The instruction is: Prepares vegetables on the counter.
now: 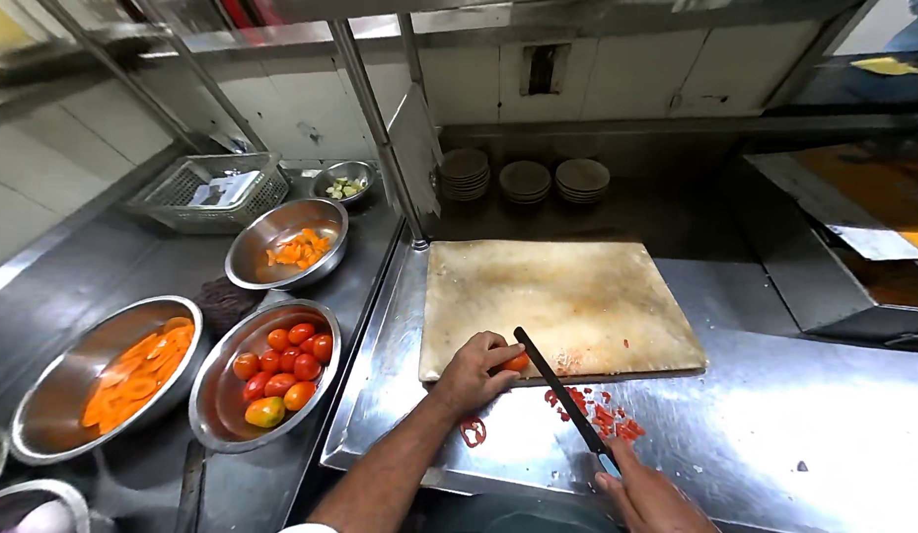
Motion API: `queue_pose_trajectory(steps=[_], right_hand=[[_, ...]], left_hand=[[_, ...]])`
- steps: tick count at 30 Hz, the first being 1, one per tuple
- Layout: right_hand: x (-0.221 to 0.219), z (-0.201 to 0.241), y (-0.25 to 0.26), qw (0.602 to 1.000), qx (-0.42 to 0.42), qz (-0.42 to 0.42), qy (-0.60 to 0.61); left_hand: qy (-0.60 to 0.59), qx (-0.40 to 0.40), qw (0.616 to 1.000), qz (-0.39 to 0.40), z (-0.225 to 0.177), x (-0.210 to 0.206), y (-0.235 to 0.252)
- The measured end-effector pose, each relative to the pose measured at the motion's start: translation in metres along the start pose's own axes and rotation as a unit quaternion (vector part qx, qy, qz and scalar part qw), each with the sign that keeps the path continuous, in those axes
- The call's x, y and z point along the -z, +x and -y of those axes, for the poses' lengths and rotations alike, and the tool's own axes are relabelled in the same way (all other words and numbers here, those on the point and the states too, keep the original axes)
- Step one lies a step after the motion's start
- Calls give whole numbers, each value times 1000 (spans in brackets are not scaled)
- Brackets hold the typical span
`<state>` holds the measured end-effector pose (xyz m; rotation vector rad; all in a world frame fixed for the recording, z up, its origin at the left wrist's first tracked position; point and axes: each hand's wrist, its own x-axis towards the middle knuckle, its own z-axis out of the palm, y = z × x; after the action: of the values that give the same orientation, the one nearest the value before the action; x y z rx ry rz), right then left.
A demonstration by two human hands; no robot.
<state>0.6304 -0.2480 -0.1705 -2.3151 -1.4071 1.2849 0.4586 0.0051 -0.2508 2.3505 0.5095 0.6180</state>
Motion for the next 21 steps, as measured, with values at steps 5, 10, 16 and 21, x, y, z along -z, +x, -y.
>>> queue_pose_trajectory(steps=[5, 10, 16, 21], right_hand=[[-3, 25, 22, 998, -36, -2, -49], [-13, 38, 74, 994, -60, -13, -92], [-8, 13, 77, 1000, 3, 0, 6], [-10, -6, 59, 999, 27, -18, 41]], left_hand=[[-4, -16, 1000, -9, 2, -1, 0], [13, 1, 1000, 21, -3, -1, 2], [-30, 34, 997, 61, -7, 6, 6], [-175, 73, 979, -71, -1, 12, 1]])
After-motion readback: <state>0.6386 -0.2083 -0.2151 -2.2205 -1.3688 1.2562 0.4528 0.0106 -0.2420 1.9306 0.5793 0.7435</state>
